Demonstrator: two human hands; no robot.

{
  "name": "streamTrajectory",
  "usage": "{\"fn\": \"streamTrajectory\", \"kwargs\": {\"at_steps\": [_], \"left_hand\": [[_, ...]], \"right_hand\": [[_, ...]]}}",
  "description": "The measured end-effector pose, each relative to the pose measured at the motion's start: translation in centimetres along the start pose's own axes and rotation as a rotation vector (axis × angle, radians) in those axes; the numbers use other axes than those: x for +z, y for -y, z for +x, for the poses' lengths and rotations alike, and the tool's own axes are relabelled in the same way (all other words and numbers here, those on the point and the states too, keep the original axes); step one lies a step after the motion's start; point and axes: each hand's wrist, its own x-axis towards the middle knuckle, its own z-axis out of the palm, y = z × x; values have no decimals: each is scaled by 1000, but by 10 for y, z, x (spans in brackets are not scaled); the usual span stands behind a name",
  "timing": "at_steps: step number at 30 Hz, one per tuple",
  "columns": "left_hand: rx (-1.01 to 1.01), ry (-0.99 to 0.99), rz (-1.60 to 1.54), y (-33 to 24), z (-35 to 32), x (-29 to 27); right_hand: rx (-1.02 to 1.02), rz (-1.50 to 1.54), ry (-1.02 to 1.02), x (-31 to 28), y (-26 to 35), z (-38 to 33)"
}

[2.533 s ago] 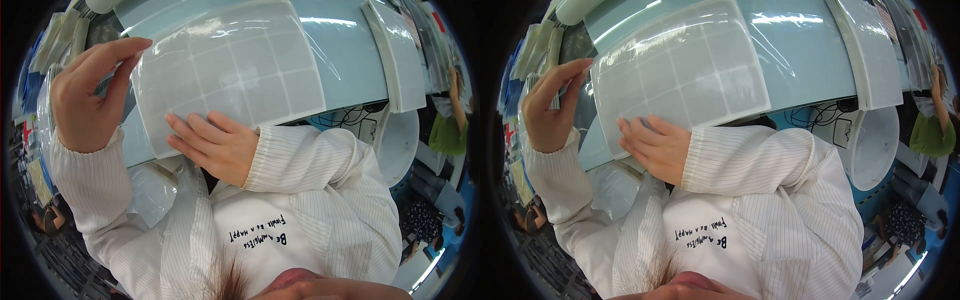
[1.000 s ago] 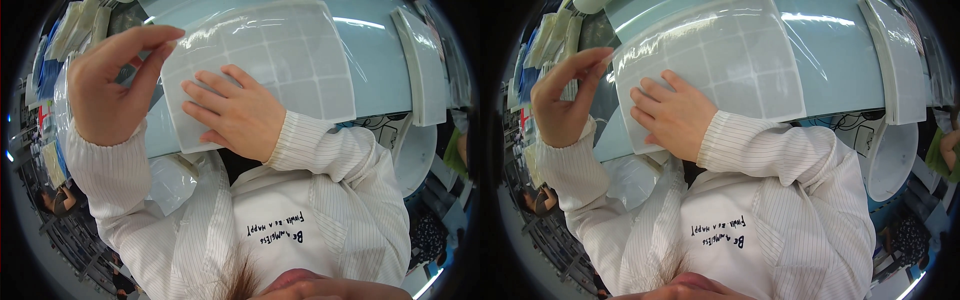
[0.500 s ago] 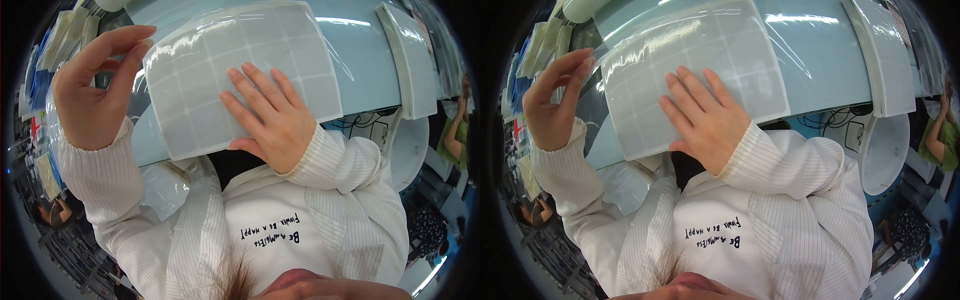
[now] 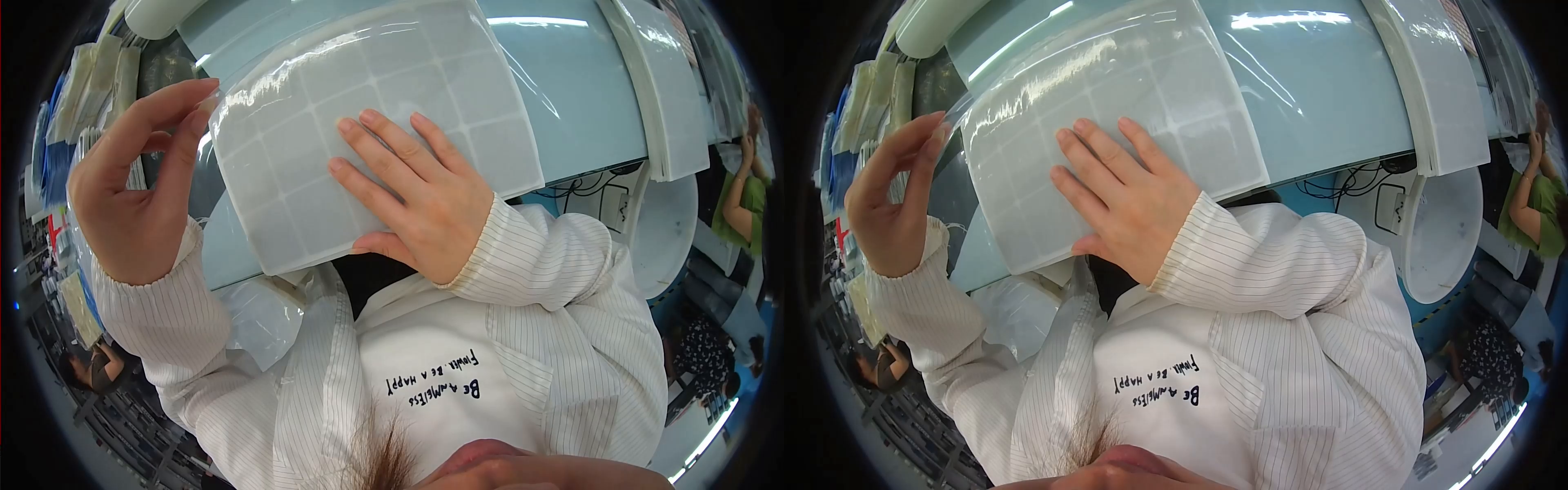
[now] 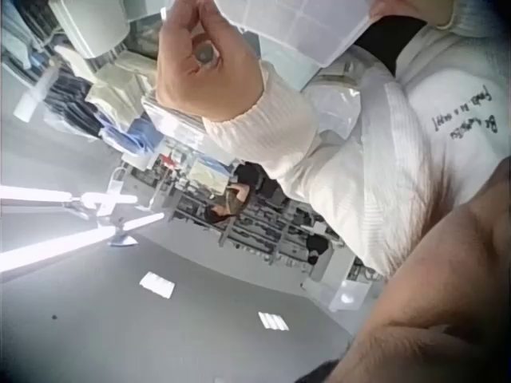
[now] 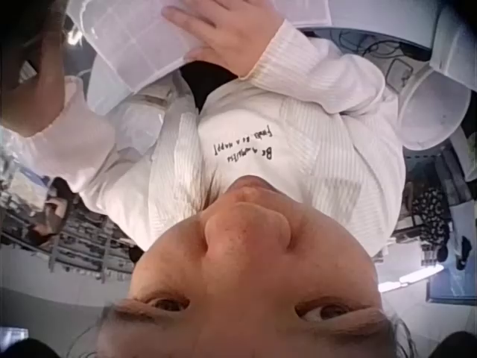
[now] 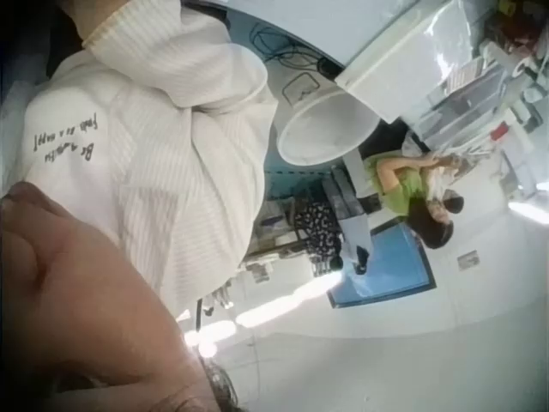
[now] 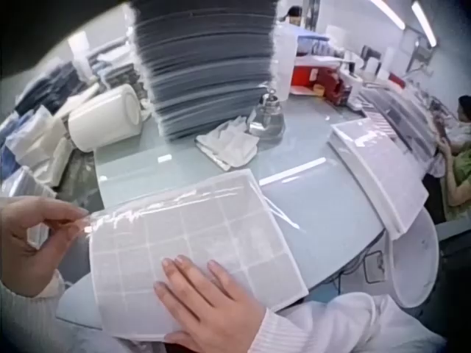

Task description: Placing paper-like items into individual plastic sleeves and stacking them in organized piles on a production workbench.

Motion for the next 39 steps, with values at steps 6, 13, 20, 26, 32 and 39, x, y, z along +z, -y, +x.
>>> {"fn": "streamTrajectory", "kwargs": {"at_steps": [6, 13, 20, 26, 32, 39], "left_hand": [[46, -42, 37, -5, 0, 3], [40, -61, 20, -19, -4, 16], [119, -168, 32, -21, -18, 27], [76, -200, 49, -16, -12, 19], [4, -219, 45, -9, -14, 17], [432, 93, 23, -60, -38, 57]], "right_hand": [[-28, -11, -11, -2, -1, 1], [-97, 147, -152, -29, -6, -30], [-88, -126, -177, -128, -40, -30], [-425, -325, -316, -106, -54, 54], [-468, -300, -154, -88, -45, 109], [-784, 306, -344, -93, -70, 148]]}}
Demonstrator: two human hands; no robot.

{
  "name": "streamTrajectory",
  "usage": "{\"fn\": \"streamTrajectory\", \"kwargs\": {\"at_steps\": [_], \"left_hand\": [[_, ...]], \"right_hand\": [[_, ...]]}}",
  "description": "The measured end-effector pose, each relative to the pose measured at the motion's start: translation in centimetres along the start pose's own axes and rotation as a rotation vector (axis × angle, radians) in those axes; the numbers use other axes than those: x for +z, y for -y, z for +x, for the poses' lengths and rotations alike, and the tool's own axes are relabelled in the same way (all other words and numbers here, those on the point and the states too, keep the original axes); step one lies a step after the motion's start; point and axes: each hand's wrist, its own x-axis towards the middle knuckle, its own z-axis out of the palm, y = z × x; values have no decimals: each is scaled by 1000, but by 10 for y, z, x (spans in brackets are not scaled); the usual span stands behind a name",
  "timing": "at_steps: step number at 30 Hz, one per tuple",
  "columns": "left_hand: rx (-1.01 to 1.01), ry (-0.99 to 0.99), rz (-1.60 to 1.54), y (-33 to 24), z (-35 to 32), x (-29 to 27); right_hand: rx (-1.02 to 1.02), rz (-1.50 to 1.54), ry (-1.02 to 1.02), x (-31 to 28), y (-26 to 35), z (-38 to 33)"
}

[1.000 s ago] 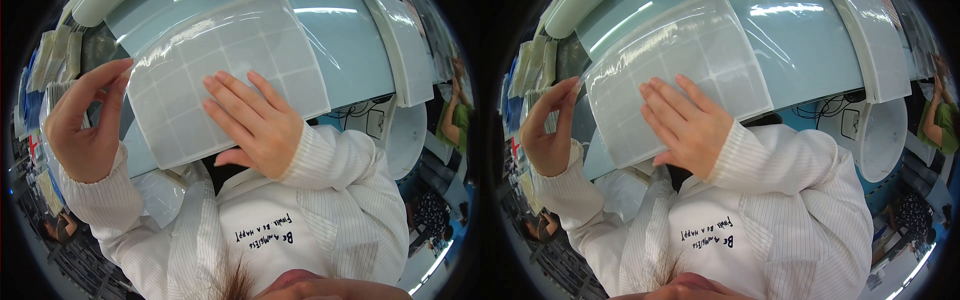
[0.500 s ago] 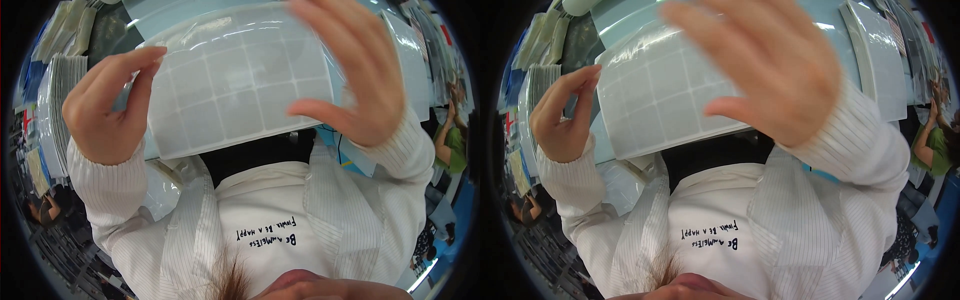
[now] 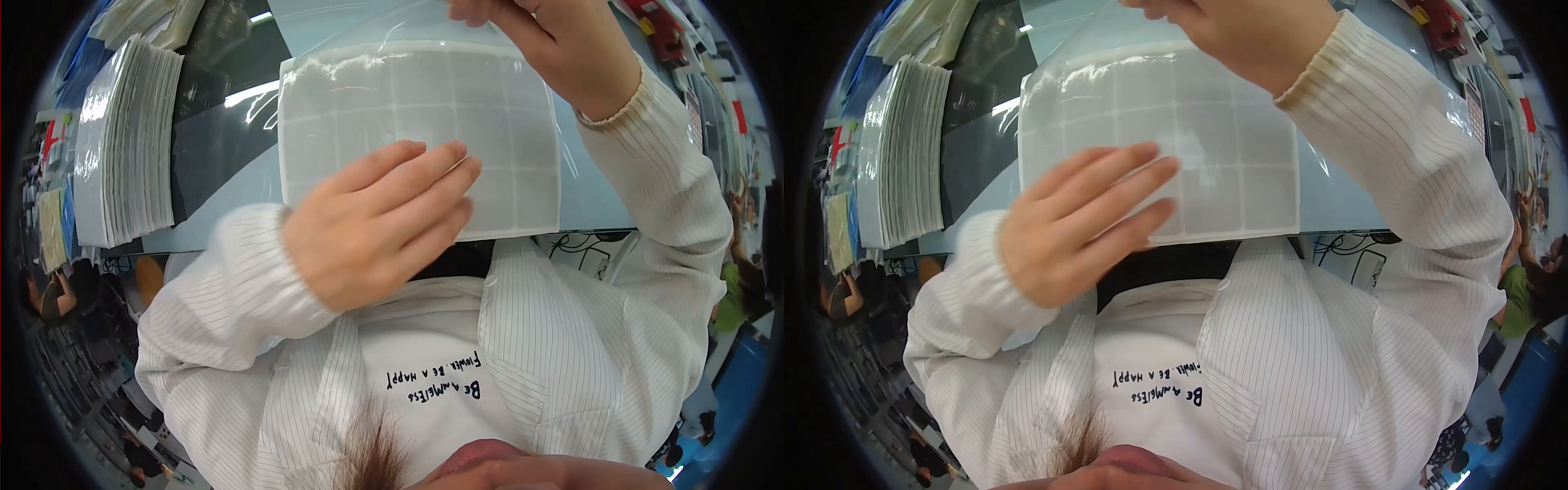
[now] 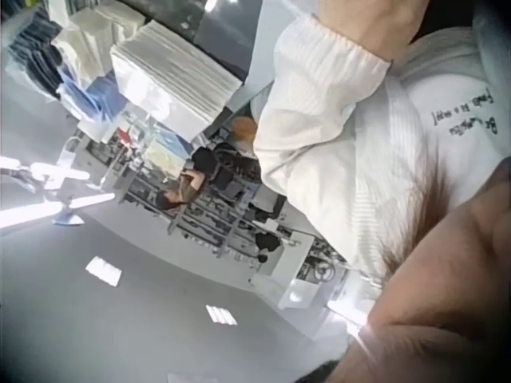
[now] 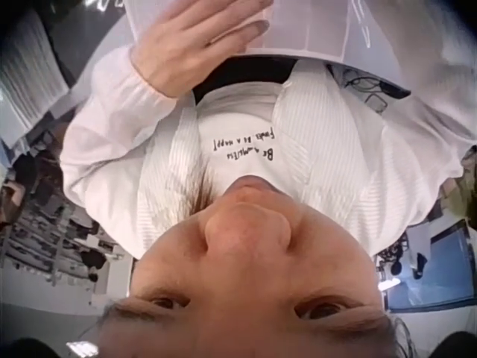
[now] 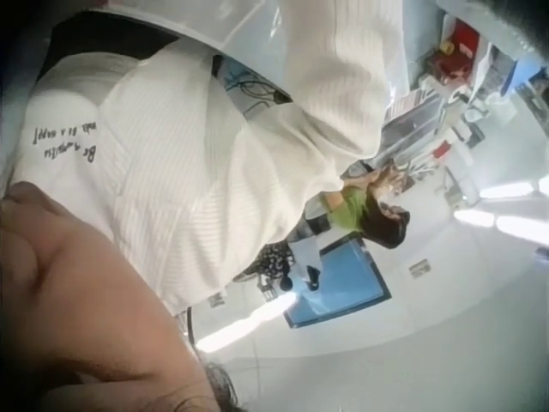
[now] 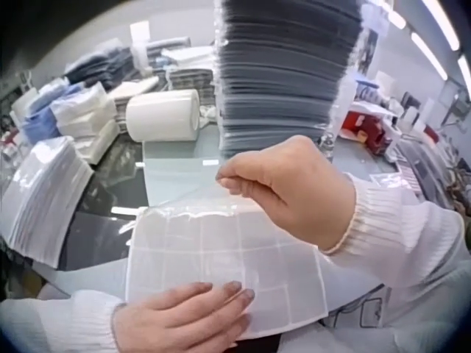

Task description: Placing paper-like items into individual plastic sleeves and stacking them in organized piles on a production workbench.

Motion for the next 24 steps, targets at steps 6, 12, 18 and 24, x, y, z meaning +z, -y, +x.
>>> {"fn": "streamTrajectory", "kwargs": {"at_steps": [6, 12, 18, 24], "left_hand": [[-290, 154, -93, 22, -9, 27], [-338, 183, -93, 19, -8, 28], [-323, 147, -118, 18, -8, 31], [-307, 101, -195, 18, -6, 29]], "right_hand": [[373, -445, 370, -10, 27, -12], [260, -459, 392, 9, 58, -41], [146, -463, 387, 24, 63, -68], [238, -360, 369, 17, 57, -67]]}}
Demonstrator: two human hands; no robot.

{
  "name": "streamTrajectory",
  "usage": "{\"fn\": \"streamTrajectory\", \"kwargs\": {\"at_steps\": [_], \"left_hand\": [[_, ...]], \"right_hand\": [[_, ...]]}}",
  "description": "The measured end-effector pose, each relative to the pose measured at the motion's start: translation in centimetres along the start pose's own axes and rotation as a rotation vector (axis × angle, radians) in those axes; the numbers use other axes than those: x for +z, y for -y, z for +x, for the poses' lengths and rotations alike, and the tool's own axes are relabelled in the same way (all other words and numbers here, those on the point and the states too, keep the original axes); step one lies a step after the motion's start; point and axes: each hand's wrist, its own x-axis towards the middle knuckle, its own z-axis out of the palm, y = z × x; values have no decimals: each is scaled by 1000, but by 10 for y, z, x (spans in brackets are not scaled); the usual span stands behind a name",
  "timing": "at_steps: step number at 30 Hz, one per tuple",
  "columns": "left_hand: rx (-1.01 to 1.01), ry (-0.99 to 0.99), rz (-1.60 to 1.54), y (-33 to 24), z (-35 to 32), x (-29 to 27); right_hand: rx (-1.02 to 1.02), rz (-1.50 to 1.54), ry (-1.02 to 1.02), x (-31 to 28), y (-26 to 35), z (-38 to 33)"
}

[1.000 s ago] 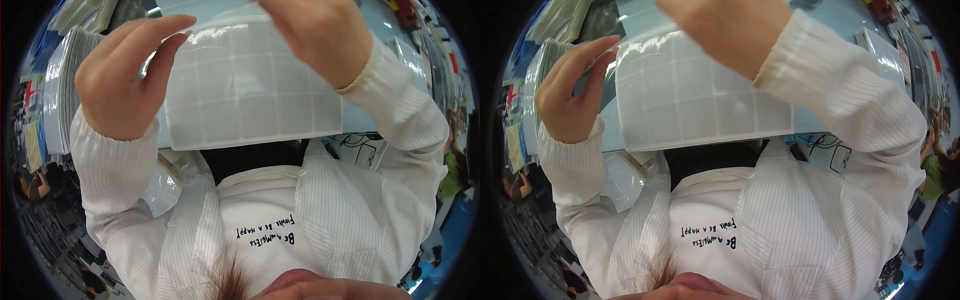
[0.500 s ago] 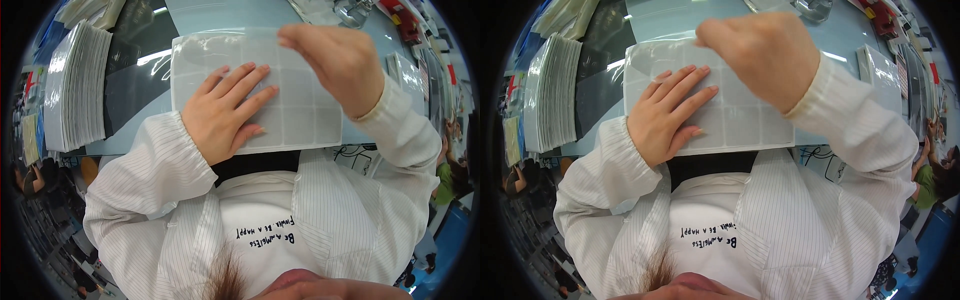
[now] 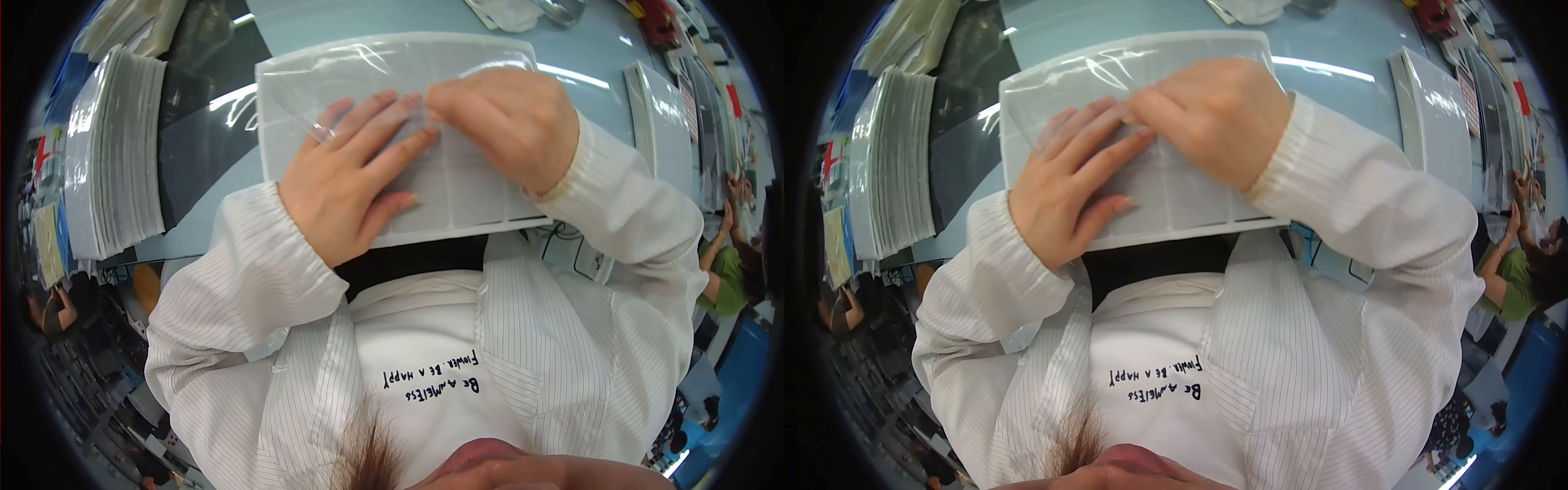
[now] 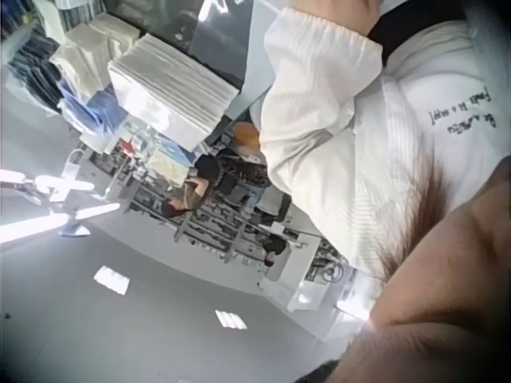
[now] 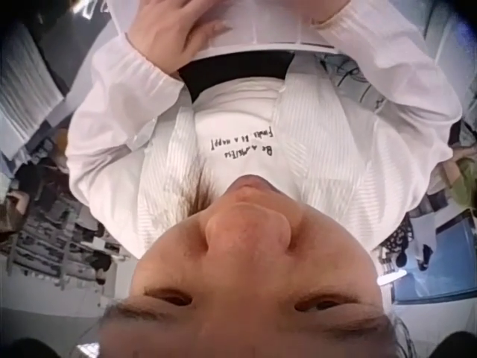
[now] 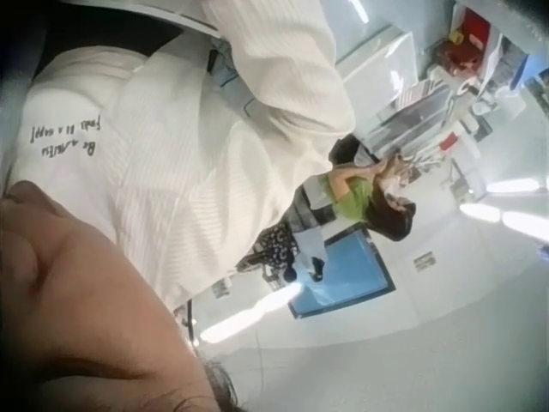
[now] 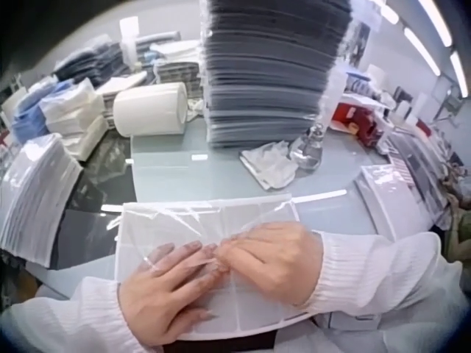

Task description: Placing paper-like items into individual plastic sleeves and stacking them in organized piles on a production workbench.

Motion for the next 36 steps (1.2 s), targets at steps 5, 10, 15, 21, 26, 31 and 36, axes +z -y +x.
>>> {"fn": "streamTrajectory", "kwargs": {"at_steps": [5, 10, 15, 21, 26, 31, 36], "left_hand": [[-35, 40, 6, -2, 0, -5], [-21, 91, 91, -3, 1, -5], [-17, 62, 21, -11, -2, -4], [73, 123, 23, -33, -6, 14], [65, 77, 38, -33, -10, 20], [85, 26, 88, -32, -12, 25], [115, 3, 106, -31, -13, 29]], "right_hand": [[31, -53, -70, 4, -9, 6], [2, 30, -150, -10, -8, 16], [3, 80, -199, -8, -12, 16], [-321, -407, -245, 1, -22, 15], [-279, -368, -245, -2, -19, 18], [-280, -377, -235, -2, -19, 17], [-257, -371, -247, 2, -20, 17]]}}
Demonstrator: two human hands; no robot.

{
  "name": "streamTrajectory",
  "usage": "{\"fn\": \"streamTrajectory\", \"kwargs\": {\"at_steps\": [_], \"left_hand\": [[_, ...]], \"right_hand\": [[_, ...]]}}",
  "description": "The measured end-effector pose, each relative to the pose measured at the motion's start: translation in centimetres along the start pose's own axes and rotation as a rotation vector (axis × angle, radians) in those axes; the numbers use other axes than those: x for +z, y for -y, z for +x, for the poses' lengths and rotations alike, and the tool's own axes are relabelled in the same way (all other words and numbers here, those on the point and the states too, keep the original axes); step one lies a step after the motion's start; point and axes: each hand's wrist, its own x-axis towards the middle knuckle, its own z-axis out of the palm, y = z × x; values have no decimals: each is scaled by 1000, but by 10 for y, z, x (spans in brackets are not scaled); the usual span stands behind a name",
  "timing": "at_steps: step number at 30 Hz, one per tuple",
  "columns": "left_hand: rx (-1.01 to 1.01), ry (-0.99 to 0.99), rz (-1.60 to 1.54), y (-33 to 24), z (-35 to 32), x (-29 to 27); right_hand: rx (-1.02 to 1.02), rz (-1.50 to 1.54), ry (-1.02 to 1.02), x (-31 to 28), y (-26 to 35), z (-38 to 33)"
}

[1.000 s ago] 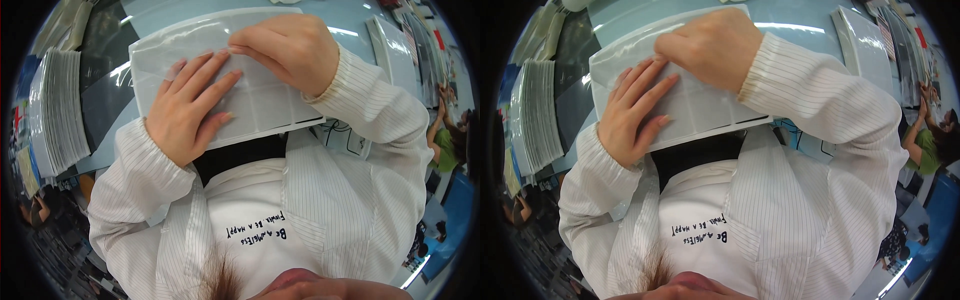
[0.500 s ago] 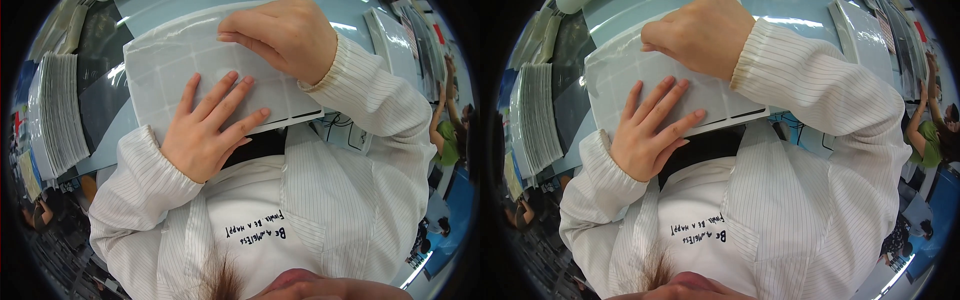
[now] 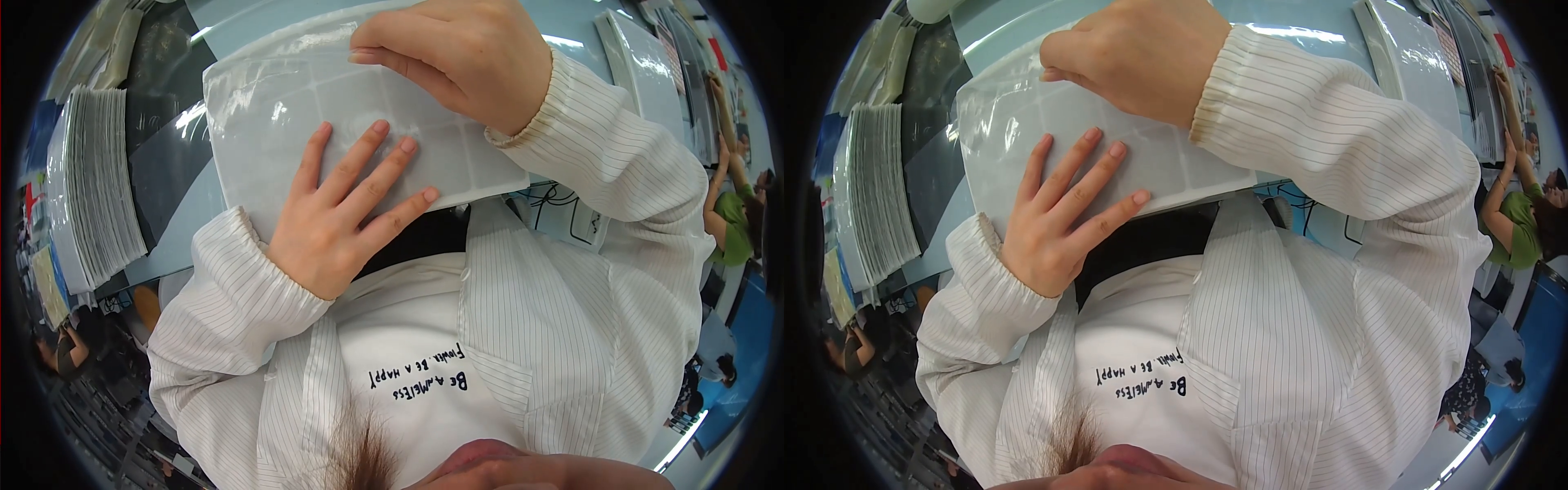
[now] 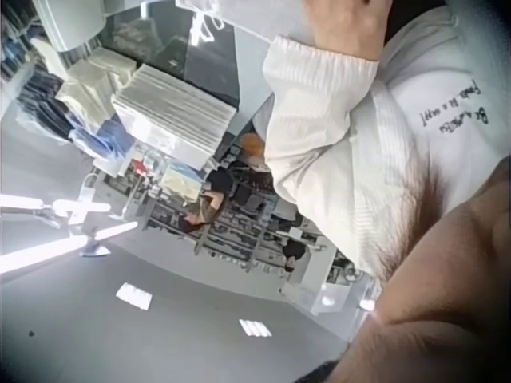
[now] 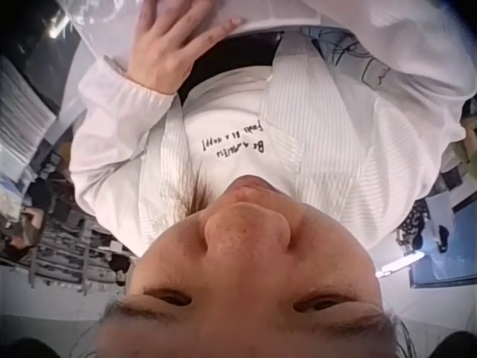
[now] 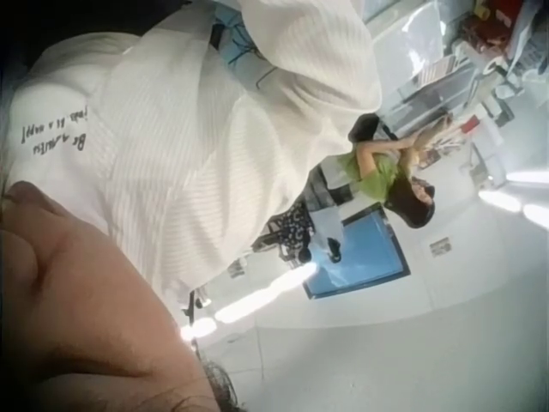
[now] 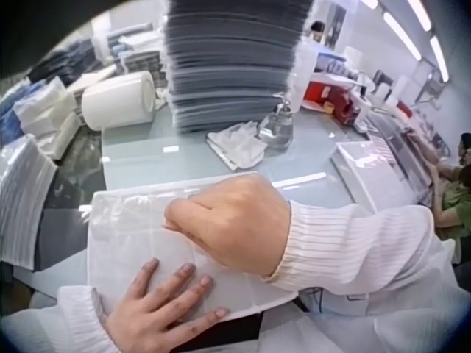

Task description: Placing paper-like items into individual plastic sleeves and stacking them in organized piles on a production workbench.

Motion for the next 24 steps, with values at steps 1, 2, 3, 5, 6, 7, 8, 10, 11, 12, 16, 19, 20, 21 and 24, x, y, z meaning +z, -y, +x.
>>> {"fn": "streamTrajectory", "kwargs": {"at_steps": [1, 2, 3, 5, 6, 7, 8, 10, 11, 12, 16, 19, 20, 21, 24], "left_hand": [[16, -13, 0, 0, 0, 1], [17, -13, 0, 0, 0, 0], [8, -6, -5, 0, 2, 0], [-3, 0, -8, -1, 3, -1], [-22, 4, -34, -1, 3, -2], [-41, 8, -60, -1, 3, -3], [-43, 7, -56, -2, 3, -3], [-59, 47, -119, 0, 4, -5], [-63, 48, -117, 0, 5, -9], [-63, 86, -192, 1, 7, -15], [-157, 122, -533, 10, 5, -27], [-152, 27, -397, 24, 3, -28], [-144, -35, -300, 27, 3, -28], [-179, -8, -183, 25, 3, -31], [-262, -69, -209, 27, -3, -23]], "right_hand": [[8, 2, 7, -1, 0, 1], [16, 3, 15, -1, 0, 1], [16, 2, 14, -2, 0, 2], [13, 7, 15, -2, 0, 2], [11, 8, 13, -2, -1, 2], [-1, 11, -8, -1, -1, 2], [-13, 14, -29, 0, -2, 1], [-45, 22, -79, 4, -5, 0], [-74, 29, -125, 6, -6, -1], [-75, 31, -128, 5, -5, -1], [220, 452, 84, -21, 8, 6], [249, 364, 196, -18, 9, 3], [213, 303, 135, -15, 10, 2], [213, 305, 130, -15, 10, 1], [169, 276, 84, -13, 9, 4]]}}
